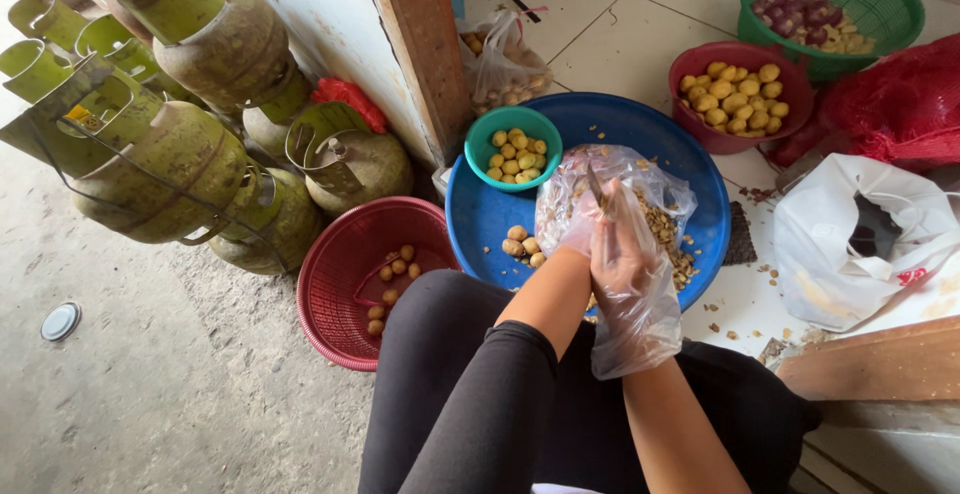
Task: The person sits on the floor and uses a knife to peel small round nuts, placing the peeled items into a small bowl and the shells into a larger blue basin. The person handles the nuts one at a time and continues the peeling process throughout the clip.
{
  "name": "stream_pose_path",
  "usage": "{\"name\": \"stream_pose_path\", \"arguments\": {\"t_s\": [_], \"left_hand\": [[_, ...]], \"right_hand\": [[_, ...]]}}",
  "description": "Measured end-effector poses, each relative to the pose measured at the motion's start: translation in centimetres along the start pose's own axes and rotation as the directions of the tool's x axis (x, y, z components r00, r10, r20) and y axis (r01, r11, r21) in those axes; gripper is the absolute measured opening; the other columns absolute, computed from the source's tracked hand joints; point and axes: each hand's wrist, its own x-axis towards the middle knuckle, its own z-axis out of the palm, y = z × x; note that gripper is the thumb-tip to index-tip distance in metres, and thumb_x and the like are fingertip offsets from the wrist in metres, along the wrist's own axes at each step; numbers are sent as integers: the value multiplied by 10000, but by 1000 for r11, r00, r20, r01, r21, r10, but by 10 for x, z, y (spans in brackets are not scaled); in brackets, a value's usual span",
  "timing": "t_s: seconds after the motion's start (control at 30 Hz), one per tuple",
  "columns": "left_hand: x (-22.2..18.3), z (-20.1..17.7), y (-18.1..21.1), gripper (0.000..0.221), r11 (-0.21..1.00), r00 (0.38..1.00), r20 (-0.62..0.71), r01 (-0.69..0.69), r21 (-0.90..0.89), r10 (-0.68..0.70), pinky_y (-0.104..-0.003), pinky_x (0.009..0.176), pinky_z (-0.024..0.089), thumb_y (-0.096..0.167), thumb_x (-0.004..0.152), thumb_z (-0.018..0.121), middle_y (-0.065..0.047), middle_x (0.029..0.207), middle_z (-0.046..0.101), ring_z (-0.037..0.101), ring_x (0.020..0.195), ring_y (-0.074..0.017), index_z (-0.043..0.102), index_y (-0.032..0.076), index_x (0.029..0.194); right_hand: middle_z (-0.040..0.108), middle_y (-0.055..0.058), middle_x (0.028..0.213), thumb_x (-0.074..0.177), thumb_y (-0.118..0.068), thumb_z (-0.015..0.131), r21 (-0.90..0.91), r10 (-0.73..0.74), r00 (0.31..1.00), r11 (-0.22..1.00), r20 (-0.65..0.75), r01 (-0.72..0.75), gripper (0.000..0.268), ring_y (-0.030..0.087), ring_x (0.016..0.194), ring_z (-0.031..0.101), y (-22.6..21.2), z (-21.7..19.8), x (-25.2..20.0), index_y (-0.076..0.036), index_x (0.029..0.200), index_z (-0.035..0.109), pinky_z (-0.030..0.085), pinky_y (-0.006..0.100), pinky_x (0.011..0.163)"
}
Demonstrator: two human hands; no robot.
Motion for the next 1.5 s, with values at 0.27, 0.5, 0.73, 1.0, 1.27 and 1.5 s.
{"name": "stream_pose_path", "arguments": {"t_s": [0.27, 0.5, 0.73, 1.0, 1.27, 1.5], "left_hand": [[0, 4, -6, 168, 996, 998, 0, -63, 56, 63, -369, 827, 566, 172, 852, 675, -112, 1017, 750, 716, 990, -287, 775, 103, 969], [-3, 15, -8, 159, 986, 988, 39, -155, 67, 152, -363, 824, 566, 170, 849, 684, -105, 1013, 750, 715, 985, -282, 777, 111, 963], [15, -7, -44, 149, 959, 976, -30, -208, 195, 217, -357, 821, 566, 167, 845, 693, -98, 1008, 750, 715, 980, -276, 779, 118, 957], [11, -130, -59, 168, 903, 988, -59, 157, 401, -145, -353, 854, 557, 117, 825, 669, -128, 1035, 748, 705, 1013, -316, 798, 117, 932], [-9, -142, -51, 189, 888, 978, -72, 207, 410, -195, -394, 865, 542, 69, 837, 635, -157, 1022, 752, 704, 1010, -347, 810, 100, 901], [-5, -115, -52, 167, 882, 989, -58, 148, 448, -137, -416, 775, 554, 44, 814, 630, -173, 955, 747, 722, 930, -349, 780, 74, 880]], "right_hand": [[649, 176, 1427, 1127, -137, 512, 191, -38, 999, 981, -1, 38, 338, 347, 1403, 574, 24, 13, -7, -64, 1448, 589, 526, 392, 1100], [705, 155, 1300, 1078, -159, 511, 74, 178, 983, 981, 56, -181, 358, 269, 1023, 749, 30, 7, -1, -74, 1409, 620, 600, 350, 825], [757, 40, 810, 1084, -319, 521, 61, 213, 928, 968, 306, -243, 312, 135, 696, 740, 11, -30, 19, -177, 1305, 688, 566, 285, 593], [765, 126, 880, 947, -363, 616, -374, 345, 730, 918, 590, -131, 451, 273, 697, 770, -43, -56, 10, -305, 1390, 674, 578, 369, 607], [767, 135, 962, 875, -125, 665, -137, -68, 848, 977, 525, 163, 295, 268, 846, 763, -28, -36, -2, -97, 1164, 714, 595, 341, 700], [756, 157, 927, 926, -157, 659, -252, 36, 845, 961, 533, 118, 246, 307, 812, 749, -28, -29, 3, -113, 1161, 716, 586, 376, 682]]}}
